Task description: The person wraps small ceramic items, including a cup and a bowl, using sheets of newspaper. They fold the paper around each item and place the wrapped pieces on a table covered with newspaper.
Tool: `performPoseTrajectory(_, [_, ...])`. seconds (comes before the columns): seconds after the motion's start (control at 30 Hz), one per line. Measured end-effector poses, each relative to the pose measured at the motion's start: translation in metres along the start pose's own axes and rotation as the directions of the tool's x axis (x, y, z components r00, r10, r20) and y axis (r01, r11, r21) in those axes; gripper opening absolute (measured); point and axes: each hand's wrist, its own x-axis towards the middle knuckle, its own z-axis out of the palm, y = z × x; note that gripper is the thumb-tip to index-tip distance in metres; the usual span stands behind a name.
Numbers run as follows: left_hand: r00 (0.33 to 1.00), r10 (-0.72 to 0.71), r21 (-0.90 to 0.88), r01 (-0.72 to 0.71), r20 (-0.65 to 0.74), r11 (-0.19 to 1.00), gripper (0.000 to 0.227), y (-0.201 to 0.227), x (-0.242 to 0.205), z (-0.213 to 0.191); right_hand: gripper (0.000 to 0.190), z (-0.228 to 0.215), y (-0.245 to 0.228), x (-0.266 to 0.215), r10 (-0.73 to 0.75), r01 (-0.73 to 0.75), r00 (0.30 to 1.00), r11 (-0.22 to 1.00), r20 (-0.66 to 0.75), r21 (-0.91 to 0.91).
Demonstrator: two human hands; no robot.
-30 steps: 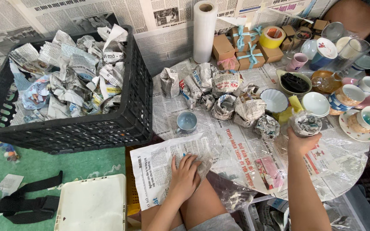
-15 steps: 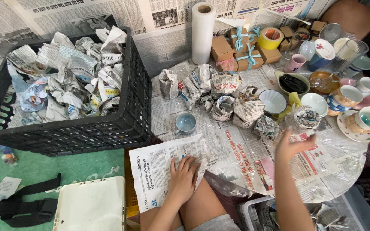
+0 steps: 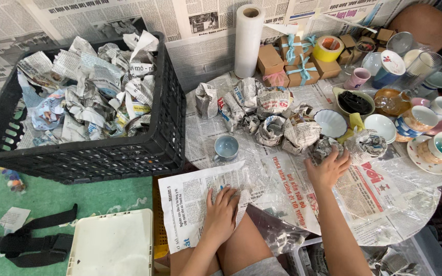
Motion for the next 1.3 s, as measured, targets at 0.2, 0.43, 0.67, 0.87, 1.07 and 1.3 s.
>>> performPoseTrajectory(0.2, [0.999,-0.007,-0.088,0.011,0.037,0.996,0.034,0.002,0.007,-0.003,0.110,-0.039,-0.054,0.015,-0.283,0.281,0.959,0.938,-0.023,0.204])
performPoseTrajectory(0.43, [0.998,-0.019,-0.016,0.020,0.053,1.000,0.039,0.000,0.006,-0.002,0.120,-0.002,-0.075,0.066,-0.180,0.144,0.961,0.974,0.210,0.176])
performPoseTrajectory(0.67, [0.997,-0.013,-0.016,0.014,0.071,1.000,0.037,-0.002,-0.001,-0.002,0.108,0.002,-0.070,0.057,-0.211,0.185,0.976,0.932,0.053,0.313])
performPoseTrajectory(0.87, [0.997,-0.021,-0.024,0.022,0.069,0.999,0.033,0.002,0.003,-0.004,0.107,-0.046,-0.055,0.060,-0.124,0.118,0.992,0.941,-0.001,0.318])
performPoseTrajectory(1.07, [0.994,-0.015,0.052,0.010,0.106,0.999,0.044,0.004,0.005,-0.004,0.094,-0.085,0.036,0.016,0.058,-0.012,0.987,0.957,-0.151,0.290])
performPoseTrajectory(1.3, [0.992,0.062,-0.056,-0.056,0.114,0.997,0.048,0.020,0.025,0.009,0.096,-0.054,0.142,-0.009,0.209,-0.160,0.947,0.965,-0.243,0.208])
